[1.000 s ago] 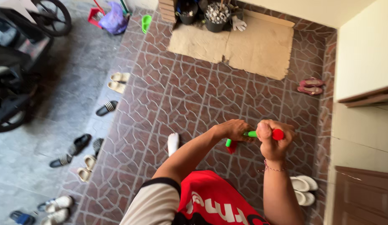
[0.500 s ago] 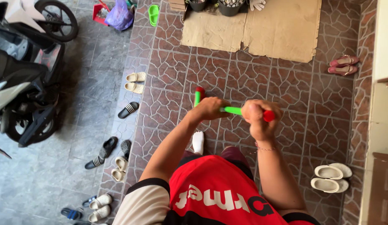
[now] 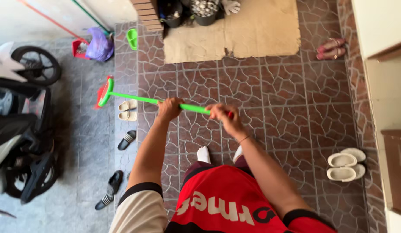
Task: The person sweeps a tiled entryway and porch area using a broom, moving dirt and debris across the floor and around footwear stored nearby.
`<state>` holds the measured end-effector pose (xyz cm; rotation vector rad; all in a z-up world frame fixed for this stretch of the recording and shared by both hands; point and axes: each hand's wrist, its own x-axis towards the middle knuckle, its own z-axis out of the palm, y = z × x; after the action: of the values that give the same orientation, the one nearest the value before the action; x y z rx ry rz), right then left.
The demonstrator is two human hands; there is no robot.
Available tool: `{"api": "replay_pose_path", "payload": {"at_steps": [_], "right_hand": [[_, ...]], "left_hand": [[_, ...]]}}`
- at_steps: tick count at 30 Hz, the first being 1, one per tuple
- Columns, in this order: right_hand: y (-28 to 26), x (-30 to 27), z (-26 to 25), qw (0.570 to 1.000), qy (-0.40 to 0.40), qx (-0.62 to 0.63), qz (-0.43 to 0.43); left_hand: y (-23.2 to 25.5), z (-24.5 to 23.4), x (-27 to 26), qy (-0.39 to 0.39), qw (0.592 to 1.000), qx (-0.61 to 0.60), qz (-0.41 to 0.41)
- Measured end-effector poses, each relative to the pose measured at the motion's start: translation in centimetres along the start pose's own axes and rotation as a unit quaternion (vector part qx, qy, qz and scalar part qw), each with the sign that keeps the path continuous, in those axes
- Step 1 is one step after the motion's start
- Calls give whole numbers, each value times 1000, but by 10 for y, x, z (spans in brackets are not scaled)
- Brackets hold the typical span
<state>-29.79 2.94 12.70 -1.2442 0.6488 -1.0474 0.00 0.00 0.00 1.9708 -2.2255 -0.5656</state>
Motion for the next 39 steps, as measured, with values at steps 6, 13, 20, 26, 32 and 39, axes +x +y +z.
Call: {"api": "replay_pose_path", "payload": {"at_steps": [6, 13, 20, 26, 32, 39], "right_hand": [[-117, 18, -105, 995, 80, -12, -51], [-258, -20, -225, 986, 53, -28, -153], [-342, -73, -316, 966, 79, -94, -227], [-299, -78, -365, 920, 106, -349, -142], [-263, -77, -420, 915, 226, -275, -189], [-280, -8, -434, 941, 226, -125, -218]], "left_hand": [[138, -44, 88, 20, 989, -61, 130], [374, -9, 173, -124, 929, -172, 305], [589, 24, 196, -147, 836, -285, 445], [649, 132, 245, -179, 808, -343, 444], [646, 124, 263, -190, 851, -286, 397], [612, 59, 277, -63, 914, -241, 319]]}}
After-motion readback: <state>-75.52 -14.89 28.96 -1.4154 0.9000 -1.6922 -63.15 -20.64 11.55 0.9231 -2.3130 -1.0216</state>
